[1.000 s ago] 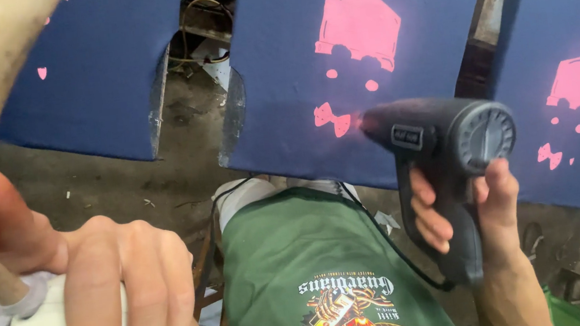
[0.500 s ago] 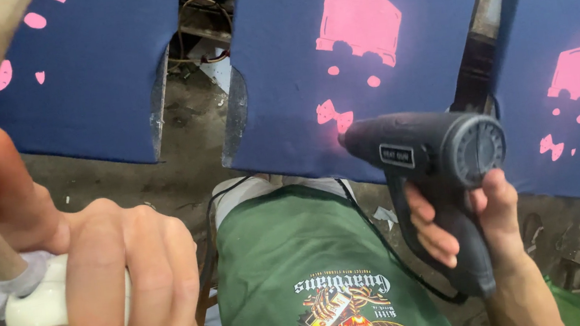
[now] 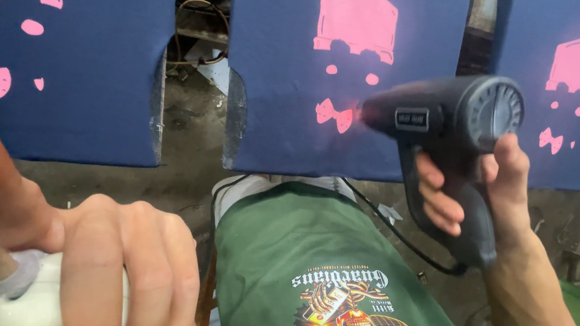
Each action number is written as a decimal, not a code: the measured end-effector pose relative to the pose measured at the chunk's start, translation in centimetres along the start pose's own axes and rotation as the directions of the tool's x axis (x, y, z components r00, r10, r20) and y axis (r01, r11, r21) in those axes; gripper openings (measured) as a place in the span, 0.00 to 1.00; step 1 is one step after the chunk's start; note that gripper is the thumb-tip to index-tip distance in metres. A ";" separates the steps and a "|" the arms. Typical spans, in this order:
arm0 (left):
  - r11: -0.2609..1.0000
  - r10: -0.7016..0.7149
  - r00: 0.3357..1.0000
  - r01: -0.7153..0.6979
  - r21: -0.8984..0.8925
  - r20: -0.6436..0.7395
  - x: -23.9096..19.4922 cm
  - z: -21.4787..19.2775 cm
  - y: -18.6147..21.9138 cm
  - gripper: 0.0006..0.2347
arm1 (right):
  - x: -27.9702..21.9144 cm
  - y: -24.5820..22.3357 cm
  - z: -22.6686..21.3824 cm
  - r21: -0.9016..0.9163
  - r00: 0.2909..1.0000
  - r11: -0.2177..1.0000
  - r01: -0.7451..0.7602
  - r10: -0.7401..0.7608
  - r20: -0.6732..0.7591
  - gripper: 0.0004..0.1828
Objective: Drying screen-printed designs on t-shirts using a handheld heat gun.
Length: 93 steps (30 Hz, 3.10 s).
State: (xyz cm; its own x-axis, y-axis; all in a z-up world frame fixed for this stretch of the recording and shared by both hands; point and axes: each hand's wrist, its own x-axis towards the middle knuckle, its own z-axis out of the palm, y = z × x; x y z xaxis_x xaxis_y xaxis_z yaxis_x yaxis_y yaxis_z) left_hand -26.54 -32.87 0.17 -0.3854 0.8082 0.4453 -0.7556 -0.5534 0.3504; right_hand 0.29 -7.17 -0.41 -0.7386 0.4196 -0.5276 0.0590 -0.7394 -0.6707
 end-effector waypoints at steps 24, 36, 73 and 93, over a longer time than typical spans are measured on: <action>0.952 0.258 0.957 -0.275 -0.135 -0.133 -1.0 -0.1 -2.1 0.42 | 0.8 0.4 1.0 -0.100 0.954 0.970 -0.221 0.236 0.186 0.43; 0.959 0.237 0.968 -0.247 -0.141 -0.085 -1.5 -1.0 -0.8 0.42 | 2.2 -0.2 1.7 -0.225 0.956 0.954 -0.197 0.237 0.170 0.46; 0.991 0.090 0.995 -0.094 -0.093 -0.050 0.4 -2.5 0.1 0.42 | 1.9 0.4 1.9 0.031 0.989 0.997 -0.065 0.060 0.135 0.40; 0.985 0.164 0.983 -0.168 -0.045 -0.085 -1.1 -2.7 1.1 0.39 | 6.5 -2.9 3.5 -0.078 0.999 0.997 -0.010 0.013 0.047 0.41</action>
State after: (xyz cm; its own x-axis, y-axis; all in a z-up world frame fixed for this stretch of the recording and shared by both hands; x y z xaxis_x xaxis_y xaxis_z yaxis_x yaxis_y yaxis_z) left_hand -28.41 -33.84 -2.12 -0.5473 0.7209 0.4251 -0.7033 -0.6715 0.2333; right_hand -7.00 -4.12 -0.09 -0.7684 0.3846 -0.5115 0.1180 -0.7003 -0.7040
